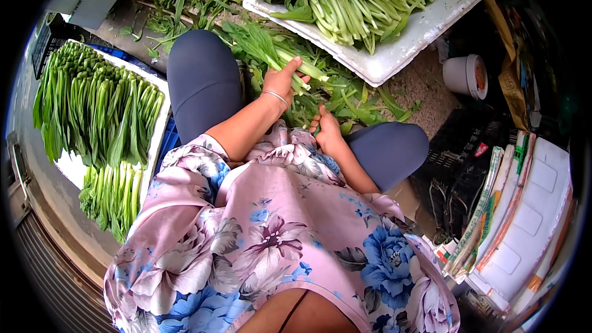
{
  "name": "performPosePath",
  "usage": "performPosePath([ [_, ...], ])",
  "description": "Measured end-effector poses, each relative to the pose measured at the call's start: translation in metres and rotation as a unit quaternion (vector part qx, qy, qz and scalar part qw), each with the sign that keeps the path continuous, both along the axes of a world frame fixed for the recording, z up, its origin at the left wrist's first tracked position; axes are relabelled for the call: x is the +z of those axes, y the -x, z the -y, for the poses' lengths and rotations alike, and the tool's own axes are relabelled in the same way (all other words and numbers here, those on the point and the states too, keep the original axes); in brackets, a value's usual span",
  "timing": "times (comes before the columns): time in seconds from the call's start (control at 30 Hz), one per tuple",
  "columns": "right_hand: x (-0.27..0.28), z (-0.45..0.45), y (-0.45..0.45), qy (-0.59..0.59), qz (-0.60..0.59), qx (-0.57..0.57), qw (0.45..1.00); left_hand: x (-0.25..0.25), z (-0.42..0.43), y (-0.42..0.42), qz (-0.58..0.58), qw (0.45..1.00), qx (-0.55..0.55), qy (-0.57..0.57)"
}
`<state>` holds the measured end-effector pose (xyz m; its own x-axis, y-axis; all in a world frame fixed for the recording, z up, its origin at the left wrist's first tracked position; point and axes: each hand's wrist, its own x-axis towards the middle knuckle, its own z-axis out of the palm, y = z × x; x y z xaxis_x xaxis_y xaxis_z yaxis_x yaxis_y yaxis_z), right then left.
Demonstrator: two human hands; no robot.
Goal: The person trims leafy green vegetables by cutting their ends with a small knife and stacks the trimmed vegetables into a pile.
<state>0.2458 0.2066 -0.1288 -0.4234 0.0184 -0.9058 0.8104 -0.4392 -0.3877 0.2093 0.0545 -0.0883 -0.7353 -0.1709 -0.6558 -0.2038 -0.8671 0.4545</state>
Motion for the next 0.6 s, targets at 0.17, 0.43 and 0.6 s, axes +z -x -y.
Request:
performPosePath([
  [0.17, 0.021, 0.009, 0.013, -0.001, -0.044, 0.025, 0.999, -0.002, -0.001, 0.001, -0.001, 0.999, -0.031, 0.007],
  [0.43, 0.011, -0.002, 0.04, -0.029, -0.126, 0.103, 0.986, -0.003, -0.001, -0.002, 0.015, 0.994, -0.095, 0.044],
  [0.6, -0.005, -0.009, 0.033, -0.285, -0.079, 0.394, 0.87, 0.013, 0.002, 0.006, -0.043, 0.997, -0.009, -0.062],
])
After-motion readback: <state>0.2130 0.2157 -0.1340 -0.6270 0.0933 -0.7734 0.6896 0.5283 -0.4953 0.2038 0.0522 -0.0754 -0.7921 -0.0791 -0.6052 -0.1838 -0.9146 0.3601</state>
